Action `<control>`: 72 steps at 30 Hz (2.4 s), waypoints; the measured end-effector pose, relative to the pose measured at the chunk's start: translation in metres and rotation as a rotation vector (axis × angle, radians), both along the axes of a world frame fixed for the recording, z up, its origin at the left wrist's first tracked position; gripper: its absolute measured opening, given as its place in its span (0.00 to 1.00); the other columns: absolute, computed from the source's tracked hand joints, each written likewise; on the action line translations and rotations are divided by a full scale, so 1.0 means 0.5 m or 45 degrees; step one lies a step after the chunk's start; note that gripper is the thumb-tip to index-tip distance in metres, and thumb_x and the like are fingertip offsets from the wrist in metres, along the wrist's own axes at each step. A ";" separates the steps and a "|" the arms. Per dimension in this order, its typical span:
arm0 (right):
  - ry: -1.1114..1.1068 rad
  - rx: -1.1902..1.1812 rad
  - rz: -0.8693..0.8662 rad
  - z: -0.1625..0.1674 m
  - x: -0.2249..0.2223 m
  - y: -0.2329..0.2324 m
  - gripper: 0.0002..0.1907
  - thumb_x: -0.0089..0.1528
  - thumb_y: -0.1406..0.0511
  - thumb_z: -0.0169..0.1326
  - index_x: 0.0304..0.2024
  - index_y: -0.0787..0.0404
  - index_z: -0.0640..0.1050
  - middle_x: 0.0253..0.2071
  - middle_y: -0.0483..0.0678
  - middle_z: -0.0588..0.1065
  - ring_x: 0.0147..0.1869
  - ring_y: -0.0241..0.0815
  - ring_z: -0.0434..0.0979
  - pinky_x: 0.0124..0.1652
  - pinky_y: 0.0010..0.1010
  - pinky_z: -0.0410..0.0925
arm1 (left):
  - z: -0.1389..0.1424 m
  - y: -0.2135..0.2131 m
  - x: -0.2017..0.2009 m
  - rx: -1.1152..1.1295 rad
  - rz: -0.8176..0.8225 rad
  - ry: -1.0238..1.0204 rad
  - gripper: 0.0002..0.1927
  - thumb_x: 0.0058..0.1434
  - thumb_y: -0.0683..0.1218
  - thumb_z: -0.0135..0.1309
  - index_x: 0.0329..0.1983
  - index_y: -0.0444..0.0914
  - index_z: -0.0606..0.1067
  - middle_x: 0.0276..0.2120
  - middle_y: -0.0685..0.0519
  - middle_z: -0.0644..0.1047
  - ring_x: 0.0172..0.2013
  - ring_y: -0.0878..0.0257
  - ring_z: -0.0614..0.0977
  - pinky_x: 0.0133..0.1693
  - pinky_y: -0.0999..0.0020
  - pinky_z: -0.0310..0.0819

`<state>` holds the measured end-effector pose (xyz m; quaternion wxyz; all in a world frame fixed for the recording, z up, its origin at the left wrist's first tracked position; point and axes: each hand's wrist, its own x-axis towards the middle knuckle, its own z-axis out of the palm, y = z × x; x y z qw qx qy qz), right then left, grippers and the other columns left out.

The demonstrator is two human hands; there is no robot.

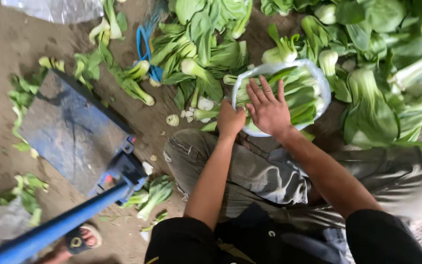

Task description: The person sits on the floor of a produce packing area surrounded by piles of bok choy. They pick up individual heads, strip off damaged outer leaves, and arrange the trimmed heads into a plastic-lined basket, pressing them down to fill it.

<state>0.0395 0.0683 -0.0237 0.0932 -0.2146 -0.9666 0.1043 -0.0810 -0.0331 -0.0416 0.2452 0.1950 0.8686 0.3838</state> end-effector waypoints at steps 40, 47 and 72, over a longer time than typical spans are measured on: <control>0.350 -1.041 -0.829 0.103 0.241 0.191 0.20 0.61 0.55 0.60 0.44 0.67 0.81 0.35 0.60 0.80 0.40 0.51 0.80 0.44 0.41 0.71 | 0.130 0.043 -0.034 -0.227 -0.092 0.743 0.20 0.63 0.54 0.57 0.58 0.49 0.76 0.57 0.46 0.74 0.54 0.44 0.78 0.48 0.49 0.75; 0.678 -1.054 -0.903 0.082 0.249 0.193 0.19 0.62 0.57 0.57 0.48 0.65 0.81 0.42 0.58 0.82 0.47 0.46 0.83 0.48 0.35 0.73 | 0.088 0.125 0.115 0.254 -0.833 1.015 0.30 0.74 0.56 0.45 0.73 0.35 0.63 0.71 0.40 0.62 0.71 0.43 0.62 0.68 0.45 0.55; 0.735 -1.062 -0.895 0.060 0.342 0.360 0.15 0.71 0.61 0.52 0.53 0.66 0.77 0.40 0.48 0.80 0.38 0.35 0.80 0.32 0.26 0.68 | 0.077 0.175 0.116 -0.347 -1.217 0.524 0.41 0.66 0.64 0.42 0.75 0.37 0.53 0.76 0.46 0.48 0.75 0.51 0.44 0.70 0.44 0.32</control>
